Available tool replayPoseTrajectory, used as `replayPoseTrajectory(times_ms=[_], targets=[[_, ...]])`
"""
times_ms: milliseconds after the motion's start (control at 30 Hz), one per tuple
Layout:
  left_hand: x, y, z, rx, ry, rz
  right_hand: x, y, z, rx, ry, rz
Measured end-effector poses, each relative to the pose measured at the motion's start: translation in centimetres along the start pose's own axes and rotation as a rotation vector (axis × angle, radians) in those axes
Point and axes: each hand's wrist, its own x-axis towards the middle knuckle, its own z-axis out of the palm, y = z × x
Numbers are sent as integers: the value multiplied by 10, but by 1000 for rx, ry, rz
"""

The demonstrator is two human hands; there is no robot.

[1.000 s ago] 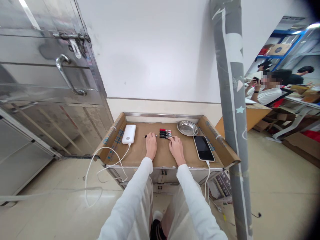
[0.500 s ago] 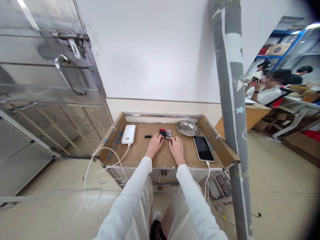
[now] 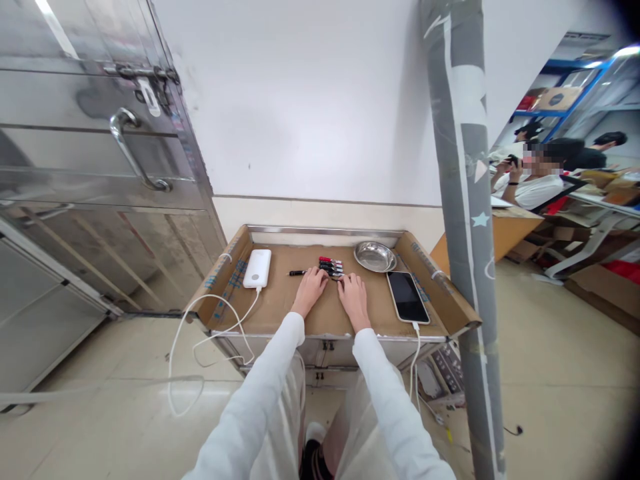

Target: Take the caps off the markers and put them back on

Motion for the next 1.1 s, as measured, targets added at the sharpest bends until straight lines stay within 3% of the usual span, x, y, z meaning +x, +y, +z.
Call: replayPoseTrajectory(times_ms=[500,733,933,1100], targets=[[-1,0,0,-8,3,-26,0,1,1,21,-25,-36],[0,-1,0,-132,-34,87,2,4,5,166,-29,-110],[-1,2,-4,-168,-26,106,3,7,9,248,8,-162],[-1,3,-5,-125,19,110,2,5,4,184,68,-104]])
